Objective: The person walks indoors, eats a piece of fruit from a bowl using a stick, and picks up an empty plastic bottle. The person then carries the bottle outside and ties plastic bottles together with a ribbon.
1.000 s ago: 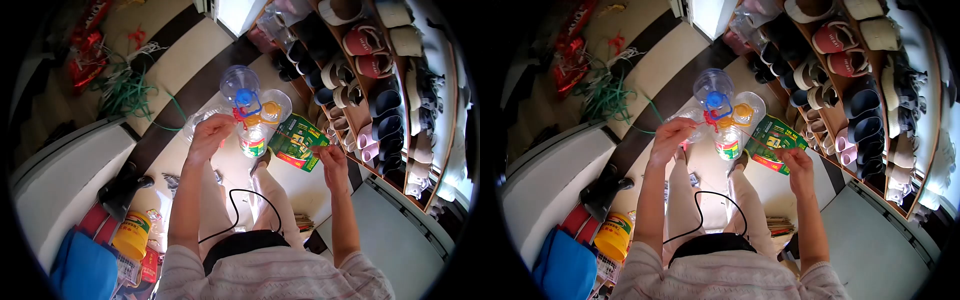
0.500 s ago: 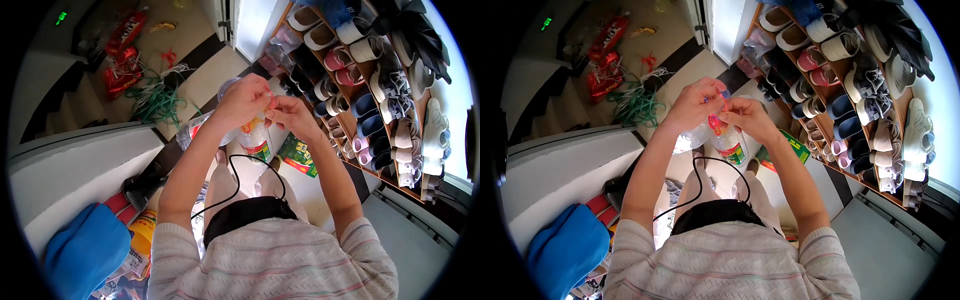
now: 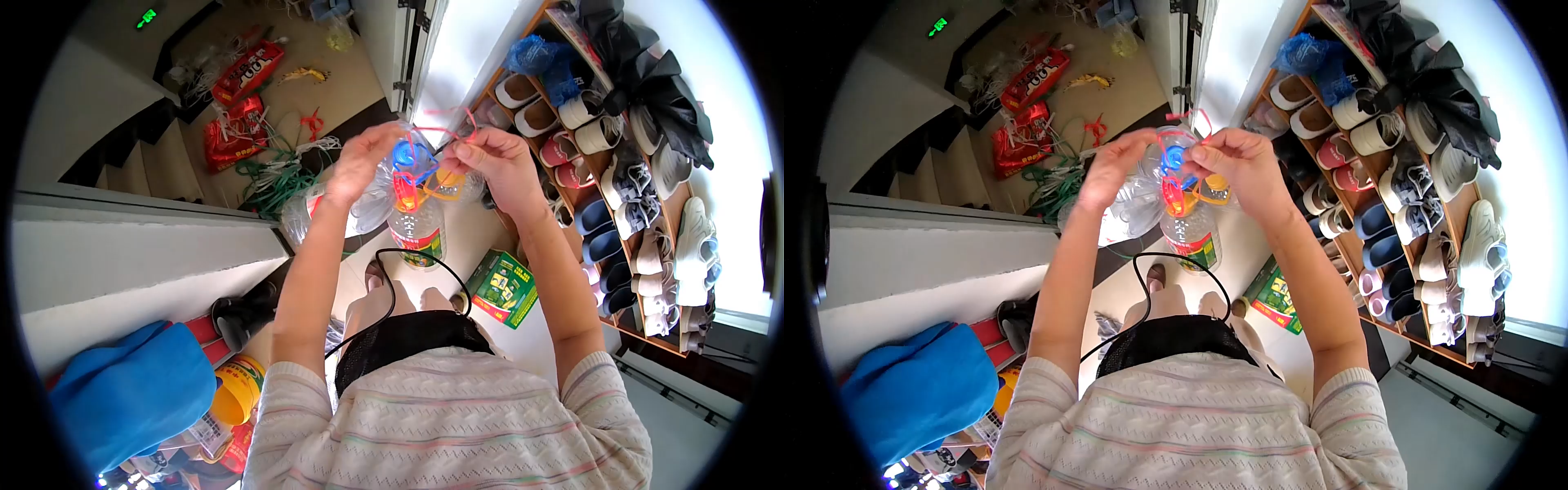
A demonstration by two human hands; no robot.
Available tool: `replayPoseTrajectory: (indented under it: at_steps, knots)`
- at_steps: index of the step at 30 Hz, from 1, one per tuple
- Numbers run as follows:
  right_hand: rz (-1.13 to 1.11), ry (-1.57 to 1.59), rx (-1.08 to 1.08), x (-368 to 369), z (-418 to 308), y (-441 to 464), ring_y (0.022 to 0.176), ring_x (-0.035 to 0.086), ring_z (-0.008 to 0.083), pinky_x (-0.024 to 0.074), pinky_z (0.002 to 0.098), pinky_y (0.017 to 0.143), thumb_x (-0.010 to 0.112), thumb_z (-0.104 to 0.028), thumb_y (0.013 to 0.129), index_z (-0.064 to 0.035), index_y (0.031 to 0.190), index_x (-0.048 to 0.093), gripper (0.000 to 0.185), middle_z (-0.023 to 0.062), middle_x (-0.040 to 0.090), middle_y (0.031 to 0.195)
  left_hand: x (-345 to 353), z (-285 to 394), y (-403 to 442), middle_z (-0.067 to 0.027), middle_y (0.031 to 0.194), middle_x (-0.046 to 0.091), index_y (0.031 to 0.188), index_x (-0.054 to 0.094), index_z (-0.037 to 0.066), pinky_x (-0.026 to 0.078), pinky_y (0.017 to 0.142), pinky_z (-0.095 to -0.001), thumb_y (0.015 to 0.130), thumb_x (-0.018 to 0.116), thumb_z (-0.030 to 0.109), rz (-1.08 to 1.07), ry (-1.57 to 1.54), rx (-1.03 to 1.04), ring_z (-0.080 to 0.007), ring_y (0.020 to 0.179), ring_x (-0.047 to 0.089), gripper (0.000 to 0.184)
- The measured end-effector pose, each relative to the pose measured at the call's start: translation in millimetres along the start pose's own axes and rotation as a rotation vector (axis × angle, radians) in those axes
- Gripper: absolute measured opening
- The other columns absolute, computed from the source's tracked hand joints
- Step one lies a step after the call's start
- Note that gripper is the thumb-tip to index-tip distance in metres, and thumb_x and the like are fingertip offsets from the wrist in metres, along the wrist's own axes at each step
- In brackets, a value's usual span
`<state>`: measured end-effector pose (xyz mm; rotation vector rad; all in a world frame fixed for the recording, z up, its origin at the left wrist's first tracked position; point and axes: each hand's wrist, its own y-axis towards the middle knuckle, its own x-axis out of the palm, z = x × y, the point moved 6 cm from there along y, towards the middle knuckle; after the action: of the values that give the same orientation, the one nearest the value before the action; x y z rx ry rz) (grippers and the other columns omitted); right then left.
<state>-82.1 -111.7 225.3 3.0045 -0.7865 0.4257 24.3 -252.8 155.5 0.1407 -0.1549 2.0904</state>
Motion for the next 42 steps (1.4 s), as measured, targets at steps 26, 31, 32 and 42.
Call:
replayPoseTrajectory:
  at_steps: [26, 31, 32, 42]
  knots:
    - [0.626, -1.122, -0.276, -143, -21, 7, 0.078, 0.061, 0.0208, 0.0470, 0.0294, 0.067, 0.056, -0.015, 0.076, 0.0001, 0.101, 0.056, 0.029, 0.0127, 0.063, 0.086, 62, -47, -33, 0.0058, 0.054, 0.043, 0.079, 0.061, 0.003, 0.025, 0.042, -0.0186, 0.082, 0.054, 0.021, -0.014, -0.089, -0.290, -0.0019, 0.047, 0.032, 0.020]
    - [-0.244, -0.640, -0.099, -5, 44, -3, 0.068, 0.053, 0.0097, 0.0445, 0.0261, 0.063, 0.054, -0.022, 0.083, -0.0016, 0.097, 0.058, 0.025, 0.0050, 0.062, 0.081, 76, -49, -40, 0.0074, 0.055, 0.044, 0.078, 0.060, 0.006, 0.024, 0.042, -0.0178, 0.083, 0.053, 0.021, -0.101, 0.041, -0.226, -0.0008, 0.047, 0.031, 0.017]
    - [-0.240, -0.709, -0.002, -6, 54, -7, 0.066, 0.053, 0.0104, 0.0444, 0.0260, 0.062, 0.054, -0.024, 0.083, -0.0008, 0.096, 0.058, 0.027, 0.0045, 0.061, 0.079, 73, -47, -42, 0.0075, 0.056, 0.044, 0.078, 0.061, 0.006, 0.024, 0.043, -0.0178, 0.083, 0.054, 0.021, -0.094, 0.047, -0.252, -0.0009, 0.048, 0.031, 0.017]
    - [-0.087, 0.328, 0.327, 0, 35, -38, 0.045, 0.031, 0.0070, 0.0282, 0.0202, 0.043, 0.049, -0.021, 0.087, -0.0009, 0.083, 0.054, 0.021, -0.0045, 0.032, 0.051, 44, -31, -50, 0.0046, 0.064, 0.049, 0.086, 0.062, 0.002, 0.031, 0.050, -0.0181, 0.082, 0.058, 0.020, -0.154, -0.112, -0.275, -0.0036, 0.055, 0.037, 0.019]
